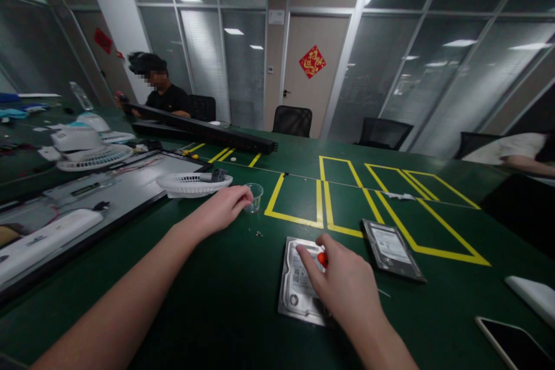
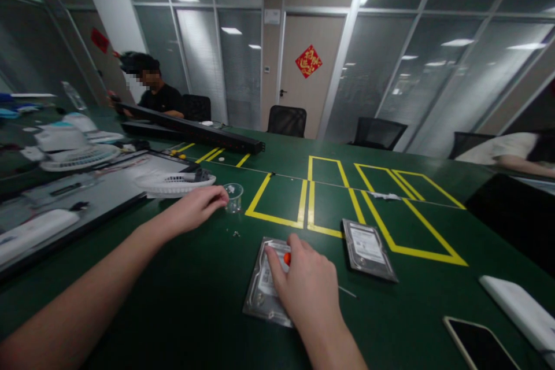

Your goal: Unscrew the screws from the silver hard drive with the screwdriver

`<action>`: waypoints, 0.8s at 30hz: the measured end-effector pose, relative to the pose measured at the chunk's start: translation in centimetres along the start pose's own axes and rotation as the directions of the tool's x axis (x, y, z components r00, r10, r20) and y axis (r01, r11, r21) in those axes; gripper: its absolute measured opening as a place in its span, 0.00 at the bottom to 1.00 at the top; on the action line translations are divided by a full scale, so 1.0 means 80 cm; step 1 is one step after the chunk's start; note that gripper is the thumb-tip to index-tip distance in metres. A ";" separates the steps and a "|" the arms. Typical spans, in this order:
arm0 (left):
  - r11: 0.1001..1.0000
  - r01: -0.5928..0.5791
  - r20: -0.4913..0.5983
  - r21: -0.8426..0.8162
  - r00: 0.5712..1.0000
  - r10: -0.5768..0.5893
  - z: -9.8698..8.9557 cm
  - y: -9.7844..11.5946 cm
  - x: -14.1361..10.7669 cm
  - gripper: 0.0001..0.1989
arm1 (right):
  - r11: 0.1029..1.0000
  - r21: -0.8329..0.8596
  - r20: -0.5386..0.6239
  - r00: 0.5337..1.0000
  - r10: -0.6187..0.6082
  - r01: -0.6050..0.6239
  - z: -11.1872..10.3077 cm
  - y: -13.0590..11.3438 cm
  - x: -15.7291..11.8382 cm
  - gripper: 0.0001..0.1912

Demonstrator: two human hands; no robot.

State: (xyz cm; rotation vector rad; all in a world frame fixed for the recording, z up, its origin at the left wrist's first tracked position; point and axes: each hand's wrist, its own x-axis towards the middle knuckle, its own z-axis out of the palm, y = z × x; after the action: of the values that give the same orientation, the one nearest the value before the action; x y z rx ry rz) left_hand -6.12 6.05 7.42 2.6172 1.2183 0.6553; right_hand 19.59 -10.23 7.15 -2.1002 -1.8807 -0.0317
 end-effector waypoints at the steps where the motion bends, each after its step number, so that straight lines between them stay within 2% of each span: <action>1: 1.000 -0.007 -0.004 0.023 1.000 0.007 -0.004 -0.002 0.010 0.08 | 1.000 0.000 -0.003 1.000 -0.001 0.001 0.000 0.000 0.000 0.22; 7: 0.990 -0.029 0.069 0.140 0.997 0.020 -0.001 -0.022 0.057 0.07 | 1.000 -0.005 -0.021 1.000 0.000 0.000 0.001 0.001 0.000 0.22; 13: 0.985 -0.026 0.091 0.170 0.996 0.011 0.008 -0.033 0.068 0.08 | 1.000 0.003 -0.015 1.000 -0.002 0.002 0.000 0.002 0.000 0.22; 17: 0.986 -0.027 0.027 0.166 0.999 0.022 -0.003 -0.019 0.058 0.06 | 1.000 0.004 -0.003 1.000 0.003 -0.003 -0.003 0.002 0.000 0.22; 20: 0.995 -0.021 -0.019 0.103 1.000 0.023 -0.011 -0.005 0.035 0.06 | 1.000 0.008 -0.002 1.000 0.003 -0.003 -0.004 0.001 0.000 0.22; 21: 0.997 -0.008 0.014 0.074 1.000 0.007 -0.011 -0.001 0.025 0.05 | 1.000 0.010 -0.005 1.000 0.001 -0.001 -0.003 0.001 0.000 0.22; 24: 0.998 0.056 0.242 -0.014 0.969 -0.051 0.000 0.001 0.000 0.05 | 1.000 0.006 -0.013 1.000 -0.011 0.011 -0.001 0.000 0.000 0.22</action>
State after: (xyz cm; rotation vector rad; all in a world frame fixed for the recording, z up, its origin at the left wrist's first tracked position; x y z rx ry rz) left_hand -6.06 5.97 7.41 2.5455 1.1946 0.3249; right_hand 19.64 -10.26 7.21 -2.0806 -1.8825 -0.0428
